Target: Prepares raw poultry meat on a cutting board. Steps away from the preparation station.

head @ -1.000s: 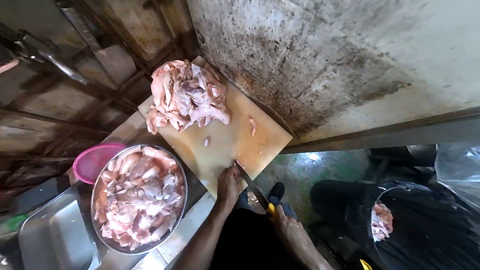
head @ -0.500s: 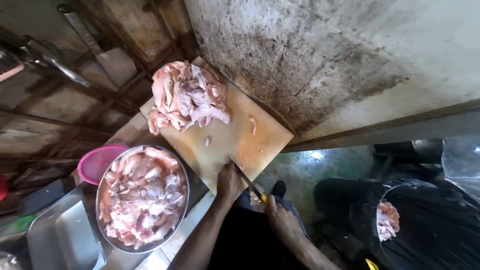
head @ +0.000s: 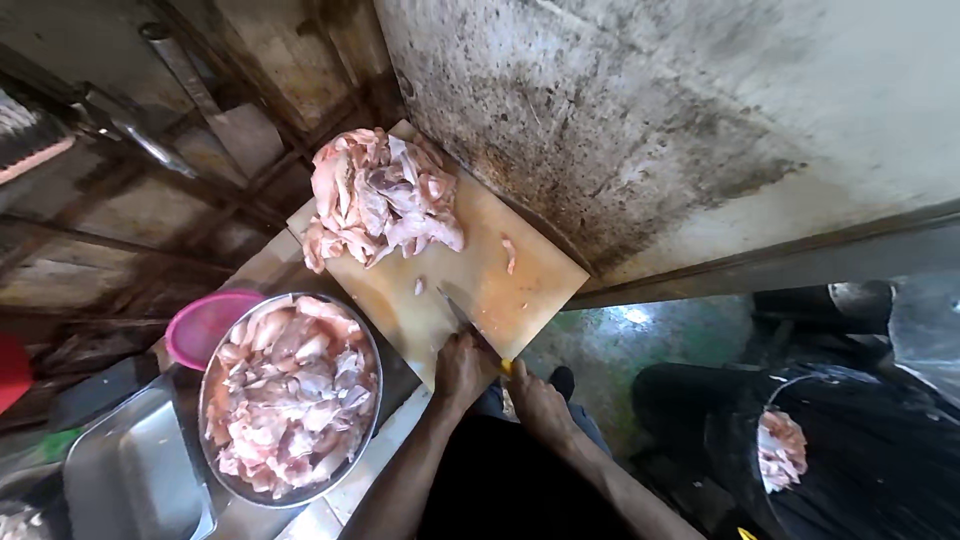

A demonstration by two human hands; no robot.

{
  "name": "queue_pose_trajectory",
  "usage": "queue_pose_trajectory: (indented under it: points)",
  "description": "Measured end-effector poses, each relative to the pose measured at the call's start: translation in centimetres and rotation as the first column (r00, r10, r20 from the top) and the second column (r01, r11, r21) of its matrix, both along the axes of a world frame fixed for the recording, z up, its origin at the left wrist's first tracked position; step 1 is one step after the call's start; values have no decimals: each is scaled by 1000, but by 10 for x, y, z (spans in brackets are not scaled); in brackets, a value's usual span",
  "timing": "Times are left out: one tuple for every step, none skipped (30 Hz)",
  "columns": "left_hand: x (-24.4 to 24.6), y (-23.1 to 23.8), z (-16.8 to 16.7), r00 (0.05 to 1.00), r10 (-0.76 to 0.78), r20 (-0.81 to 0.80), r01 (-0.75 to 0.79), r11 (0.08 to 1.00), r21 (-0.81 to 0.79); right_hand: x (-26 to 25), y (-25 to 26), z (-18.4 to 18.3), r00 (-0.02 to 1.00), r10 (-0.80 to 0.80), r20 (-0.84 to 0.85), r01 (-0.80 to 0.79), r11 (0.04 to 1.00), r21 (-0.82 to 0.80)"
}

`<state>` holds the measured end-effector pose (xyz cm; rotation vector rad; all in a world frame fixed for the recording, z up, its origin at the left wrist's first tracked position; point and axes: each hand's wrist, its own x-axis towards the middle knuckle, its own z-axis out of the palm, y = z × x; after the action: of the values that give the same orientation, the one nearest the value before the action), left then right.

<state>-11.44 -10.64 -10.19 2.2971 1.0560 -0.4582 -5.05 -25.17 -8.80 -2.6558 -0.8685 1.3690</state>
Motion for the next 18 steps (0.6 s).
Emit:
queue_pose_trajectory:
  points:
    - [-4,4,2,1000,-3,-7,3,1000,-7,4,-4,0,1000,-12,-19,12,1000,2]
    - [-10,10,3,1000,8,-5,-8,1000,-14,8,-7,0,999,-26,-41,26,1000,0]
    - [-17,15,3,1000,28,-3,-28,999,-17,11,-8,0,997,-41,-61,41,999,-2]
    - [-25,21,3,998,57,1,-57,998,-18,13,-10,-2,996,-52,-77,52,999,0]
    - [-32,26,6,996,87,4,-87,996,-15,15,-11,-2,994,-58,-90,58,998,0]
    - [-37,32,9,994,111,7,-111,994,1,16,-11,-1,993,-57,-99,57,998,-4]
    - [-39,37,15,991,132,2,-132,991,13,18,-11,1,994,-52,-100,51,999,-8]
    - [-40,42,20,989,146,1,-146,989,22,20,-10,4,994,-42,-97,40,999,-16]
    - [-39,45,23,989,150,-3,-150,988,24,22,-10,9,996,-27,-86,24,999,-32]
    - [-37,48,25,990,140,-18,-139,990,20,22,-10,15,998,-9,-69,6,999,-50]
    - [-33,50,27,992,115,-55,-115,993,3,22,-10,21,999,4,-54,-7,998,-61]
    - [-30,51,27,992,81,-94,-82,997,-8,19,-11,26,999,14,-37,-16,998,-60]
    - [-26,50,28,990,50,-128,-51,999,-10,16,-14,29,1000,19,-20,-19,999,-38]
    - [-21,48,31,987,25,-157,-25,1000,5,13,-18,30,1000,9,-1,-9,1000,6]
    - [-16,45,33,986,18,-164,-14,999,29,10,-23,29,1000,-14,14,13,998,65]
    - [-12,42,35,989,25,-148,-18,998,54,8,-29,27,999,-41,29,37,992,122]
    - [-7,39,35,992,39,-123,-31,997,73,6,-34,25,997,-68,41,60,984,168]
    - [-4,36,32,993,55,-102,-46,995,86,4,-37,22,995,-86,54,74,978,196]
